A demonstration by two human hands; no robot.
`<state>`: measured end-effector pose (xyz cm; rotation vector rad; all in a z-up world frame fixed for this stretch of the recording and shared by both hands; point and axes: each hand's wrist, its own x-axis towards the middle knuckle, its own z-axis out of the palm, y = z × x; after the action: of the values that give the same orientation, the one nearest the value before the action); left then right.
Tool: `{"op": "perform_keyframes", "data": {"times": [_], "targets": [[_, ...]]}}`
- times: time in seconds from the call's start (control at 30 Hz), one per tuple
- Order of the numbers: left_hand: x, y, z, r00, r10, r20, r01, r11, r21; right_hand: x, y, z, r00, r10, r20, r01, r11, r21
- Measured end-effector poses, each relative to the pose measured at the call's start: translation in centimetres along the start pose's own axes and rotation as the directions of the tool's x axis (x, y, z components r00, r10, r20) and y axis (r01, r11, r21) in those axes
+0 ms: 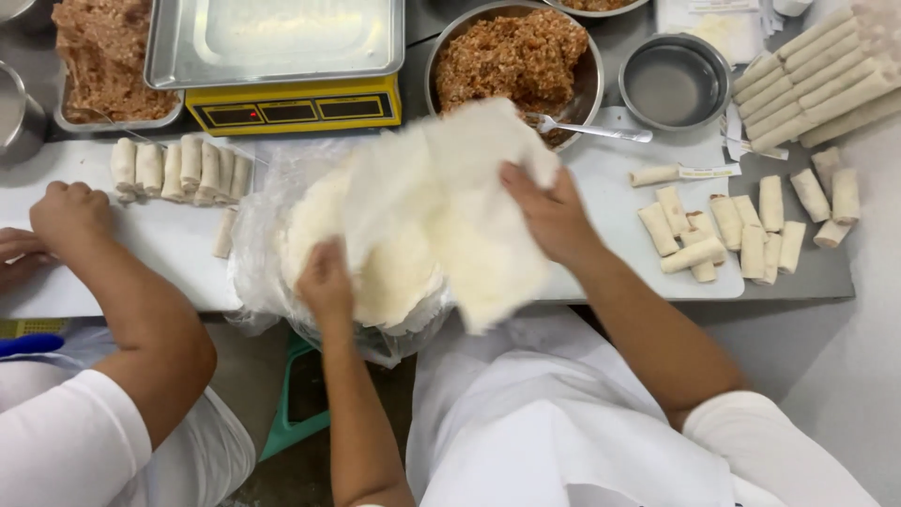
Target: The person is manually assembling spring rolls by placing a portion of filling onto a wrapper and rolling it into a cylinder.
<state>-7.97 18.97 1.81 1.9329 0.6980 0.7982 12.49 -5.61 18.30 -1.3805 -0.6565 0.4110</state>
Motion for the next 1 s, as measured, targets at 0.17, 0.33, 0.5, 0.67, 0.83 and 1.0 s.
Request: {"op": "perform_keyframes", "data": {"times": [0.17, 0.33, 0.5, 0.67, 0.83, 1.0], "targets": [[-1.4, 18.0, -6.3, 0.817, -0.4, -0.415, 0.043, 0.761, -0.648, 2.4, 8.1, 3.2, 0.941, 0.191, 0.28, -0.033, 0.874, -0.485], [-4.2, 12.8, 0.3, 0.939, -0.327, -0.11, 0.207, 0.788, -0.58, -2.2, 7.6, 3.1, 0.921, 0.211, 0.328, -0.205, 0.977, -0.053], [-5.6, 14.1, 8.7, 0.959, -0.183, 0.217, 0.276, 0.778, -0.564, -4.5, 3.9, -1.2, 0.974, 0.148, 0.172, -0.122, 0.981, -0.152], [-5.6, 16.2, 10.3, 0.862, -0.155, 0.482, 0.433, 0.721, -0.541, -7.3, 4.5, -4.4, 0.982, 0.188, 0.029, -0.174, 0.95, -0.258], [-4.7, 17.6, 11.5, 0.857, -0.139, 0.497, 0.35, 0.865, -0.36, -9.7, 5.7, -7.3, 0.965, 0.259, 0.047, -0.245, 0.95, -0.191], [-5.6, 19.0, 12.8, 0.914, -0.065, 0.401, 0.226, 0.902, -0.369, -10.0, 4.6, -9.5, 0.934, 0.355, -0.038, -0.355, 0.911, -0.208]]}}
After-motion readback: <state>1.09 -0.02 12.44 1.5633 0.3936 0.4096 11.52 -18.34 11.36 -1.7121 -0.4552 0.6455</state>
